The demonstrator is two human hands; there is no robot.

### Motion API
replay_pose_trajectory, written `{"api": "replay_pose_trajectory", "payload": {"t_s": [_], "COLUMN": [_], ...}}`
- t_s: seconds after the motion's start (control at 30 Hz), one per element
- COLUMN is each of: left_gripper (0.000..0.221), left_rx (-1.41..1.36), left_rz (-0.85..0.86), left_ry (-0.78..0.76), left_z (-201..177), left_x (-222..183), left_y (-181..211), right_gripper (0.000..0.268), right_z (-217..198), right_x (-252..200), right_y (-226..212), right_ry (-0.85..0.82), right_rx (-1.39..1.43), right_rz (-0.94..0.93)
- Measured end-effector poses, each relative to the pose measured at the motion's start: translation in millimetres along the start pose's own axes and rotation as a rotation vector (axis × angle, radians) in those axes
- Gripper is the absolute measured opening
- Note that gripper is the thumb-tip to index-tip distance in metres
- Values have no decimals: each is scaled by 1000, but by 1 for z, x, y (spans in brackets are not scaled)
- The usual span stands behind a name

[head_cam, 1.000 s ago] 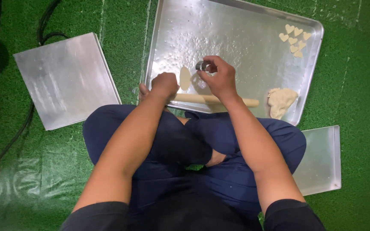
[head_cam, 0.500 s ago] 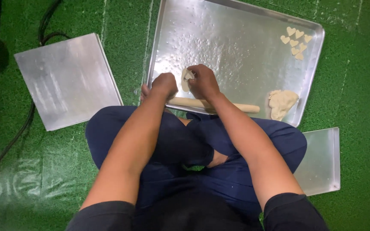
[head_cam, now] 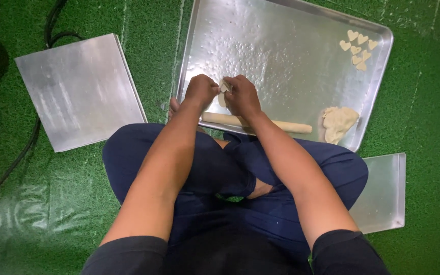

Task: Rolling out dough with a rolling pin and cutting heart shapes using a cookie cutter on a metal tray.

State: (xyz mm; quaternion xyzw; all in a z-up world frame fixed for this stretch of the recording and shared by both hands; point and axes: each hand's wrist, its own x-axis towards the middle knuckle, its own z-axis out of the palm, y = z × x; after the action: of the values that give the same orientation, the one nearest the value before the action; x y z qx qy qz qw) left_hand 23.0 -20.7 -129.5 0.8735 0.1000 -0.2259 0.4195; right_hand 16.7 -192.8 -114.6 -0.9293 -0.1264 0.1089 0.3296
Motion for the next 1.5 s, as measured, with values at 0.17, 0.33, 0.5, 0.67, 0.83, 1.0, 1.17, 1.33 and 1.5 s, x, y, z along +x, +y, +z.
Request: {"api": "replay_pose_trajectory", "payload": {"t_s": [0.17,0.33,0.5,0.67,0.83,1.0,1.17,1.33,1.5], "left_gripper": [18,19,17,18,18,19,20,20,14], "left_rx": [-6,-49,-39,-11,-25,1,28,56,19], "left_rz": [19,-1,9,38,33,35,20,11,29], "left_ry": [20,64,28,16,7,-13,-24,-16,18], "left_z": [8,19,14,16,19,17,12,8,13], "left_x": [15,27,19,20,23,23,18,16,22], "left_y": [-17,-29,-19,-22,-23,-21,-15,-9,-16], "right_gripper": [46,36,25,22,21,23,23,23,21], "right_z": [-7,-6,5,1,0,-4,-6,-4,-1], "right_x": [-3,-1,-1,-1,0,-3,-2,-1,2], "right_y": [-14,9,33,25,24,14,12,11,13], "right_ry": [33,105,69,39,9,-5,-6,1,22], "right_rx": [123,177,277,319,301,316,287,296,282], "right_rz": [98,192,345,326,332,338,327,336,355]}}
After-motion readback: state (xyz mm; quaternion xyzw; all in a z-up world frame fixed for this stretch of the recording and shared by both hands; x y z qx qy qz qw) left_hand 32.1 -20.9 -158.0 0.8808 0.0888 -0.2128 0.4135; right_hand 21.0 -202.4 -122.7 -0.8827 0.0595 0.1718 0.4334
